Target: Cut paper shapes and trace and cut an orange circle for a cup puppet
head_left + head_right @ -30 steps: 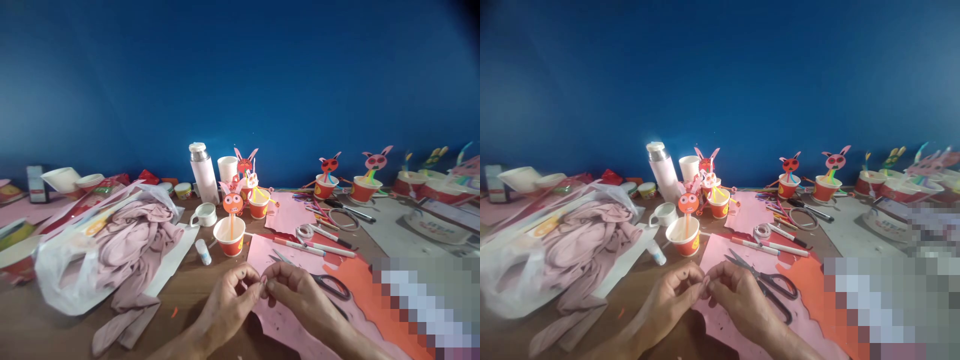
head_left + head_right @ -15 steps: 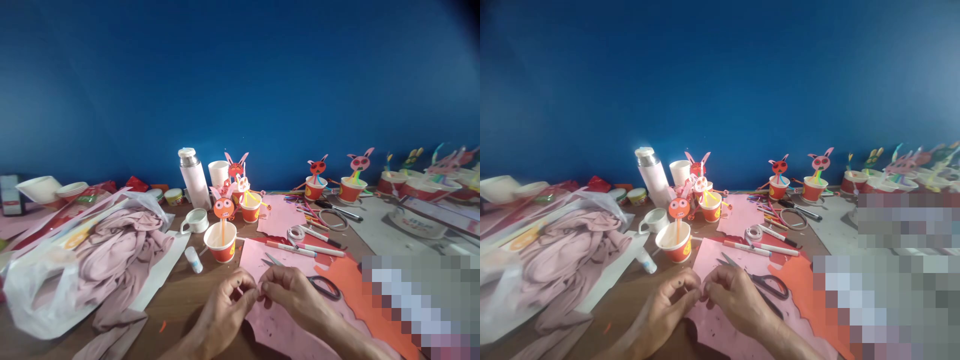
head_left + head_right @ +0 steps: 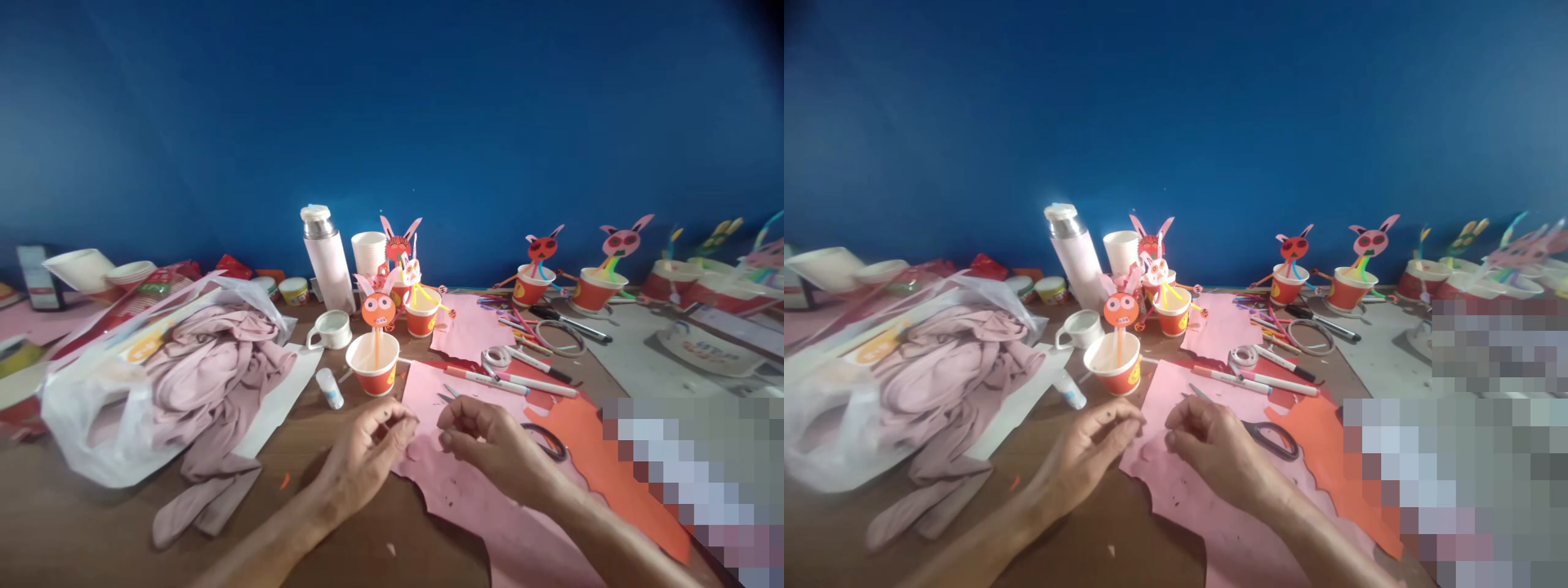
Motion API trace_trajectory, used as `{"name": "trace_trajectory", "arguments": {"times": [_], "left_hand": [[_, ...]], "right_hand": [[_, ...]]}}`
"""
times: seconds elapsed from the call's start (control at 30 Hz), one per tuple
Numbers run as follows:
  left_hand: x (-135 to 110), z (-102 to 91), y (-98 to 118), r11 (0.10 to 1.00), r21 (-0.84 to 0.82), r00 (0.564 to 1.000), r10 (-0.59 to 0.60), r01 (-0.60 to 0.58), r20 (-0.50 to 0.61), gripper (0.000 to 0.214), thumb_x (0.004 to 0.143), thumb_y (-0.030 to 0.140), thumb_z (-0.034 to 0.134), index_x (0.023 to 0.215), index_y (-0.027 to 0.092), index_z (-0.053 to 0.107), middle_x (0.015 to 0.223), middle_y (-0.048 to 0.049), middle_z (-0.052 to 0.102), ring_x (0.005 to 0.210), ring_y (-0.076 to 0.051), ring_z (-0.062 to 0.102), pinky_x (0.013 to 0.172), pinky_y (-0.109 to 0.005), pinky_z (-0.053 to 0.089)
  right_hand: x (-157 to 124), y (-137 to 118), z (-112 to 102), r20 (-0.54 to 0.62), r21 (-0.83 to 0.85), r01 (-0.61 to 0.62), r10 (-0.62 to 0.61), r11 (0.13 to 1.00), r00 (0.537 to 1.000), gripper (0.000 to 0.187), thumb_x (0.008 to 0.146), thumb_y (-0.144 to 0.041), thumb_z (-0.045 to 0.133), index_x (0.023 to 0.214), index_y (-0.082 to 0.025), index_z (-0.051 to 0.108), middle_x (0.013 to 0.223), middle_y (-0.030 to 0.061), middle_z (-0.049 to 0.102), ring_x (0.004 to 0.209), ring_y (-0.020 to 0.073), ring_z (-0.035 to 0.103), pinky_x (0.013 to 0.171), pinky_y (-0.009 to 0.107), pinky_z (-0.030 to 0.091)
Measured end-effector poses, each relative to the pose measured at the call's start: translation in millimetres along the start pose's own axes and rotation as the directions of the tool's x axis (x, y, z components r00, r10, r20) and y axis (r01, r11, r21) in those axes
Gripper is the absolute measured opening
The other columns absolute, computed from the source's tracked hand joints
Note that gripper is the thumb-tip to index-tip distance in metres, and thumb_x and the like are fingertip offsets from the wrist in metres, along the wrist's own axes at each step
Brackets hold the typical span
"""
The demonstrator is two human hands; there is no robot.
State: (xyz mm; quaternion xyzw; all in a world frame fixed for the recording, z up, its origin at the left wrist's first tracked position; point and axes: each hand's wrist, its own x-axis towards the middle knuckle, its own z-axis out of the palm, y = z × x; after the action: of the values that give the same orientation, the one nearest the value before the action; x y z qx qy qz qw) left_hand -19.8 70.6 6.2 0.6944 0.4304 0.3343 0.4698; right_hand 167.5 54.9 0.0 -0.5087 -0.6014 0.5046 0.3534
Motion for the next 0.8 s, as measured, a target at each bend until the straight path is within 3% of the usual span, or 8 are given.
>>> {"name": "trace_trajectory", "arguments": {"times": [0.1,0.23,0.37,0.5,0.67,0.8], "left_hand": [[-2.8,-9.4,-2.4,0.96,0.238,0.986,0.161,-0.145,-0.048,0.025,0.089,0.029,0.041,0.076,0.015,0.058,0.071,-0.0018,0.056,0.067,-0.013,0.05,0.064,-0.023,0.04],[-10.7,-11.7,-7.8,0.814,0.422,0.916,0.376,-0.399,0.141,0.024,0.09,0.016,0.039,0.079,0.014,0.06,0.078,-0.0053,0.061,0.075,-0.015,0.052,0.07,-0.026,0.041],[-15.1,-4.1,-15.2,0.654,0.494,0.819,0.491,-0.572,0.297,0.025,0.09,0.013,0.038,0.085,0.014,0.062,0.083,-0.0076,0.063,0.081,-0.018,0.052,0.075,-0.029,0.044],[-14.3,2.2,-19.0,0.592,0.492,0.769,0.52,-0.639,0.373,0.024,0.089,0.013,0.038,0.088,0.015,0.062,0.085,-0.008,0.063,0.083,-0.018,0.053,0.077,-0.031,0.045],[-18.6,3.9,-19.8,0.605,0.498,0.781,0.53,-0.621,0.331,0.021,0.086,0.011,0.041,0.084,0.015,0.061,0.087,-0.0071,0.065,0.081,-0.018,0.054,0.075,-0.031,0.044],[-24.9,10.6,-29.9,0.571,0.463,0.725,0.625,-0.678,0.29,0.016,0.081,0.011,0.044,0.08,0.016,0.059,0.084,-0.0048,0.067,0.08,-0.016,0.057,0.072,-0.028,0.044]], "right_hand": [[-4.0,-6.2,-1.7,0.012,-0.27,0.003,0.001,0.963,1.0,0.006,0.073,-0.016,0.055,0.07,-0.018,0.059,0.06,-0.0039,0.056,0.055,0.0106,0.045,0.05,0.022,0.031],[-6.2,-4.7,4.7,-0.015,-0.575,0.011,-0.024,0.818,1.0,0.014,0.077,-0.014,0.051,0.076,-0.02,0.064,0.065,-0.0004,0.066,0.059,0.0143,0.055,0.053,0.024,0.035],[-3.7,7.7,12.2,-0.009,-0.785,0.081,-0.141,0.615,0.99,0.017,0.081,-0.017,0.05,0.072,-0.02,0.065,0.065,0.0024,0.068,0.064,0.0183,0.059,0.057,0.027,0.035],[-0.4,17.6,14.1,0.068,-0.855,0.184,-0.245,0.485,0.967,0.017,0.083,-0.018,0.052,0.068,-0.018,0.061,0.063,0.0021,0.066,0.06,0.0171,0.057,0.06,0.028,0.034],[3.2,21.8,8.5,0.064,-0.86,0.23,-0.351,0.456,0.934,0.017,0.083,-0.014,0.05,0.073,-0.018,0.063,0.065,0.0026,0.066,0.059,0.0165,0.056,0.06,0.029,0.031],[2.0,14.8,1.8,0.054,-0.859,0.285,-0.478,0.425,0.876,0.02,0.084,-0.014,0.048,0.07,-0.018,0.062,0.064,0.0024,0.064,0.058,0.0158,0.053,0.06,0.03,0.029]]}}
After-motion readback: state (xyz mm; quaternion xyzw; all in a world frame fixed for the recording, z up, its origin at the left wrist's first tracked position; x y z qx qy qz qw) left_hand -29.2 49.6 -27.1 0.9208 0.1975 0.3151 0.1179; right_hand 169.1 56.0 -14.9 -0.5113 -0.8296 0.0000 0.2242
